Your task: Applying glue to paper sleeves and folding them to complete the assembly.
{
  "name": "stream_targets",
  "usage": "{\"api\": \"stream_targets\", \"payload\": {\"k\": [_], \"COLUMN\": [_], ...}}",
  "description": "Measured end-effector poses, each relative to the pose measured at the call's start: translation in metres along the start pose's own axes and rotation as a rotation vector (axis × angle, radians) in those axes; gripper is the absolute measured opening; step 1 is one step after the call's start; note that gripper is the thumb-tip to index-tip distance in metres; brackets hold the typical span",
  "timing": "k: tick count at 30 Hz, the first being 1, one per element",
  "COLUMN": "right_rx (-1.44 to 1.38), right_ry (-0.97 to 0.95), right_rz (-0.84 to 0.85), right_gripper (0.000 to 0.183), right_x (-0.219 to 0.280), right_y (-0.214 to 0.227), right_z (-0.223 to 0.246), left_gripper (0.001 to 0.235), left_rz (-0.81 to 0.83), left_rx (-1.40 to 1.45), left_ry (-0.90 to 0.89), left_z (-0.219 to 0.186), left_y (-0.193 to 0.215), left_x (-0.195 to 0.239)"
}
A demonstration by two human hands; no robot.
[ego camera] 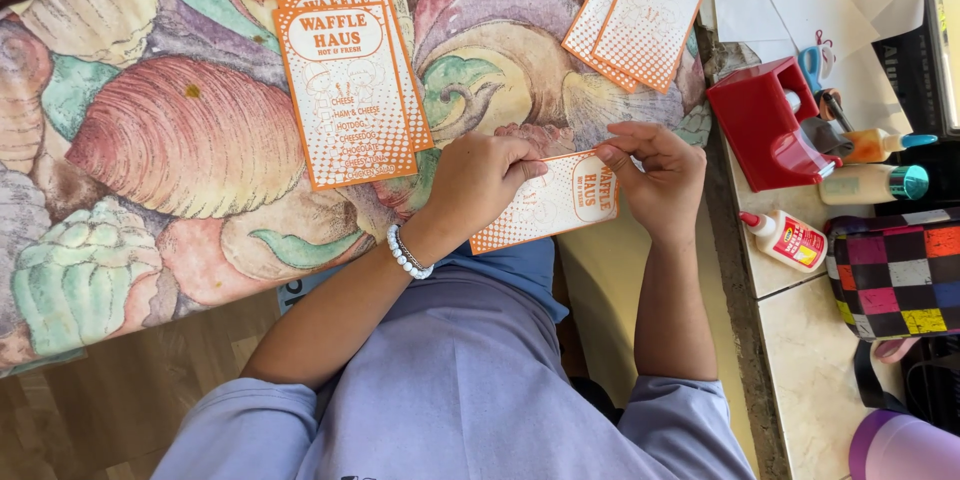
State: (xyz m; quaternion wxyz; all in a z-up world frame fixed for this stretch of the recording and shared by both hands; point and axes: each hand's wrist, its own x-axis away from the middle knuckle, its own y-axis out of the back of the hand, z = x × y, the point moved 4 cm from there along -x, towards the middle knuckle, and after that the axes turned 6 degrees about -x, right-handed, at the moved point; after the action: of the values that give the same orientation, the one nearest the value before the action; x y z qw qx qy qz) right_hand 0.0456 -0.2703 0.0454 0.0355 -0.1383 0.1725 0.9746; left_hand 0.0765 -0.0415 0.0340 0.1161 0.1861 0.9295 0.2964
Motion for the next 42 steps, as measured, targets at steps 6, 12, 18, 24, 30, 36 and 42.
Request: {"api": "stream_targets", "payload": {"k": [6, 12, 18, 24, 30, 36, 42], "right_rx": [-0.311, -0.408, 0.504, 0.367, -0.478, -0.463, -0.509], "right_ry": [-0.145, -0.107, -0.417, -0.556, -0.359, 0.097, 0.075], "right_rz": [-0.028, -0.198, -0.262, -0.295, -0.440, -0.211, -0.252], "right_gripper": [0.077, 0.082, 0.104, 0.098, 0.097, 0.065, 0.068], "right_x": [0.017, -0.025, -0.098, -0.097, -0.088, -0.101, -0.092], "right_y": [0.026, 0.003, 0.045, 0.024, 0.024, 0.012, -0.004], "right_z": [-0.011, -0.024, -0.058, -0.048, -0.042, -0.024, -0.039], "left_gripper": [0.018, 0.032, 0.064, 0.076, 0.036, 0.044, 0.044], "left_rz": [-0.204, -0.320, -0.233, 0.064, -0.106, -0.256, -0.297], "left_rx": [0.310, 0.495, 0.139, 0.098, 0.380, 0.467, 0.561], "left_ry": [0.183, 0.229, 0.282, 0.502, 0.115, -0.259, -0.127], "left_z": [0.003, -0.019, 0.021, -0.011, -0.016, -0.027, -0.020], "left_y": [-0.007, -0.037, -0.072, -0.075, -0.086, -0.048, -0.056], "left_x": [-0.007, -0.070, -0.200, -0.212, -0.201, -0.161, -0.138]}}
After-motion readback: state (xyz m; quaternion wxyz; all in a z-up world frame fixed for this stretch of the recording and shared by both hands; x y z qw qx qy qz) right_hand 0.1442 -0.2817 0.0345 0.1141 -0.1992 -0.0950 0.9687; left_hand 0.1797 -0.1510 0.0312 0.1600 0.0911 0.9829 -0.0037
